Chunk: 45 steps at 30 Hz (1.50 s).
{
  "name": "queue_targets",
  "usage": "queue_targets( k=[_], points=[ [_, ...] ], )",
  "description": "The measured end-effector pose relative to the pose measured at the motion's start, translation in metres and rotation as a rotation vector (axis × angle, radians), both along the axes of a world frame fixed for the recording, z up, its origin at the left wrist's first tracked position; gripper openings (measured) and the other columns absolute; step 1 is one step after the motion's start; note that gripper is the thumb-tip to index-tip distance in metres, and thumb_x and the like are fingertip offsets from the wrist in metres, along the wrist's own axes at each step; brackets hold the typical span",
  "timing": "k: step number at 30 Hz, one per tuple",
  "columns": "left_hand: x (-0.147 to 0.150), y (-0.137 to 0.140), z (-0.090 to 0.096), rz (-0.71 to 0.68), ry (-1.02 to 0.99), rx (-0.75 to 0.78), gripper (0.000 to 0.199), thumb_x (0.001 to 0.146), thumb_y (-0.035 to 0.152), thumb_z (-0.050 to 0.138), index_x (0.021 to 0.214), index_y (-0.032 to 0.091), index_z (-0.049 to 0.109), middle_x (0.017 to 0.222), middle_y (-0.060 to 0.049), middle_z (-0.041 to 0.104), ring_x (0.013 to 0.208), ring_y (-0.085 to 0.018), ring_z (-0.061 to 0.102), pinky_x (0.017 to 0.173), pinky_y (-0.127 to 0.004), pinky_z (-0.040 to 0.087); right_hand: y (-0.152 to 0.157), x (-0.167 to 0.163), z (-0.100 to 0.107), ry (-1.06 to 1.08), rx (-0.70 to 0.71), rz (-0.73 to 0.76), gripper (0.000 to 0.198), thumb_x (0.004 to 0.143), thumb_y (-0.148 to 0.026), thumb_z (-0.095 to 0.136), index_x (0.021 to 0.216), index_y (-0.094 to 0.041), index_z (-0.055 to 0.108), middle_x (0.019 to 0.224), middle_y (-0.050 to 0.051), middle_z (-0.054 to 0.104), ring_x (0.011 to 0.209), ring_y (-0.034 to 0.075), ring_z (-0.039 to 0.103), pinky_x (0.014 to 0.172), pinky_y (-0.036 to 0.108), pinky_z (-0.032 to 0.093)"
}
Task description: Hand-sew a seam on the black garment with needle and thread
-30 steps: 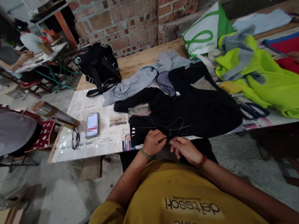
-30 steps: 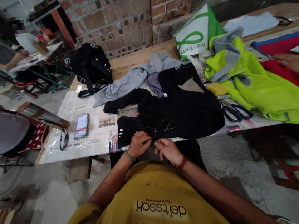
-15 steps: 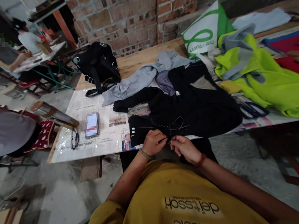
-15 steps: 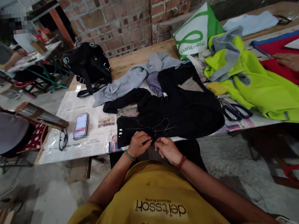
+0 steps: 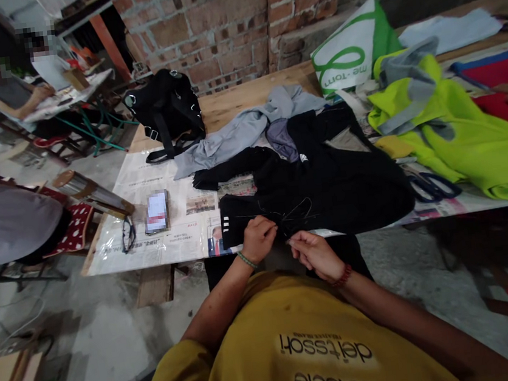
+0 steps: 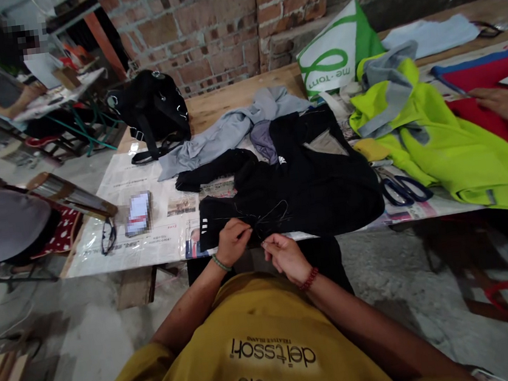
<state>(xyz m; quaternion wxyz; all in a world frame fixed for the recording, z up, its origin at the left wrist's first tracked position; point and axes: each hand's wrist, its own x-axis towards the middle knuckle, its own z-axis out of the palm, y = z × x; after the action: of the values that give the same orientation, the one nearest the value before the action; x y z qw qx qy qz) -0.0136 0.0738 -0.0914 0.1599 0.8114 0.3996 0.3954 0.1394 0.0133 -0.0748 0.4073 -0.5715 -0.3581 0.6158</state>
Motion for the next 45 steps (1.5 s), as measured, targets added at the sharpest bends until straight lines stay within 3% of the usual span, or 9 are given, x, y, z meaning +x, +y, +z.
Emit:
queue_targets(
  k=[2,7,12,18,24,32,36,41,45],
  points=[
    [0.0,0.001,0.0,0.038,-0.066,-0.033,0.015,0.083,0.021,0.051,0.077,0.017,0.064,0.073,-0.003,0.061,0.072,-0.012,0.056,0.067,-0.026,0.044,-0.004,0.0,0.0,-0.003,-0.009,0.018,0.021,0.069,-0.036,0.056,0.066,-0.017,0.05,0.048,-0.006,0.051,0.027,0.001,0.029,0.029,0.016,0.015],
    [0.002,-0.001,0.004,-0.016,0.023,-0.038,0.01,0.079,0.019,0.056,0.077,0.018,0.065,0.074,-0.002,0.062,0.073,-0.012,0.057,0.074,-0.029,0.044,-0.004,0.003,0.0,0.012,-0.003,0.035,0.021,0.069,-0.037,0.057,0.068,-0.017,0.051,0.05,-0.006,0.051,0.028,0.002,0.031,0.028,0.016,0.016],
    [-0.005,-0.006,0.01,-0.108,-0.099,-0.034,0.026,0.078,0.026,0.057,0.102,0.019,0.061,0.104,-0.009,0.059,0.093,-0.018,0.056,0.079,-0.033,0.047,0.001,0.006,0.0,0.026,0.008,0.007,0.023,0.068,-0.039,0.057,0.069,-0.017,0.053,0.05,-0.006,0.051,0.028,0.002,0.031,0.028,0.016,0.018],
    [-0.005,-0.007,0.006,-0.185,0.13,0.063,0.012,0.074,0.026,0.061,0.083,0.019,0.066,0.117,-0.01,0.057,0.099,-0.02,0.055,0.085,-0.037,0.041,0.001,0.006,0.002,0.038,-0.004,-0.001,0.021,0.068,-0.038,0.057,0.068,-0.017,0.051,0.048,-0.006,0.05,0.028,0.001,0.029,0.028,0.016,0.017],
    [-0.003,-0.007,0.003,-0.197,0.203,0.108,0.013,0.081,0.025,0.054,0.084,0.019,0.066,0.117,-0.008,0.059,0.107,-0.02,0.053,0.085,-0.035,0.04,0.007,0.003,0.001,0.026,0.005,0.009,0.019,0.068,-0.035,0.056,0.065,-0.018,0.048,0.047,-0.007,0.049,0.027,0.001,0.029,0.028,0.015,0.016],
    [-0.001,-0.004,0.003,-0.097,0.025,0.045,0.014,0.082,0.023,0.054,0.077,0.016,0.065,0.116,-0.011,0.056,0.089,-0.016,0.056,0.082,-0.035,0.044,0.002,0.003,0.006,0.0,0.023,0.037,0.022,0.068,-0.039,0.057,0.069,-0.018,0.05,0.046,-0.008,0.047,0.028,0.001,0.028,0.028,0.015,0.016],
    [-0.001,-0.003,0.004,-0.083,-0.032,0.029,0.014,0.082,0.023,0.054,0.075,0.015,0.064,0.116,-0.011,0.055,0.088,-0.016,0.055,0.082,-0.034,0.044,0.004,0.003,0.01,0.017,0.021,0.035,0.022,0.068,-0.038,0.056,0.068,-0.017,0.05,0.045,-0.008,0.047,0.027,0.001,0.027,0.028,0.015,0.015],
    [-0.001,-0.003,0.002,-0.146,0.072,0.084,0.012,0.081,0.021,0.054,0.078,0.016,0.064,0.119,-0.01,0.055,0.092,-0.017,0.054,0.083,-0.036,0.043,0.013,-0.002,0.008,0.023,0.021,0.003,0.02,0.066,-0.035,0.056,0.063,-0.018,0.046,0.044,-0.009,0.045,0.028,0.001,0.027,0.028,0.015,0.015],
    [-0.001,-0.004,-0.001,-0.04,-0.001,0.053,0.013,0.082,0.02,0.052,0.077,0.015,0.063,0.117,-0.011,0.054,0.09,-0.016,0.054,0.082,-0.035,0.045,0.008,-0.001,0.007,0.023,0.001,0.014,0.021,0.067,-0.037,0.057,0.067,-0.018,0.049,0.044,-0.009,0.045,0.027,0.001,0.026,0.028,0.015,0.014]
  ],
)
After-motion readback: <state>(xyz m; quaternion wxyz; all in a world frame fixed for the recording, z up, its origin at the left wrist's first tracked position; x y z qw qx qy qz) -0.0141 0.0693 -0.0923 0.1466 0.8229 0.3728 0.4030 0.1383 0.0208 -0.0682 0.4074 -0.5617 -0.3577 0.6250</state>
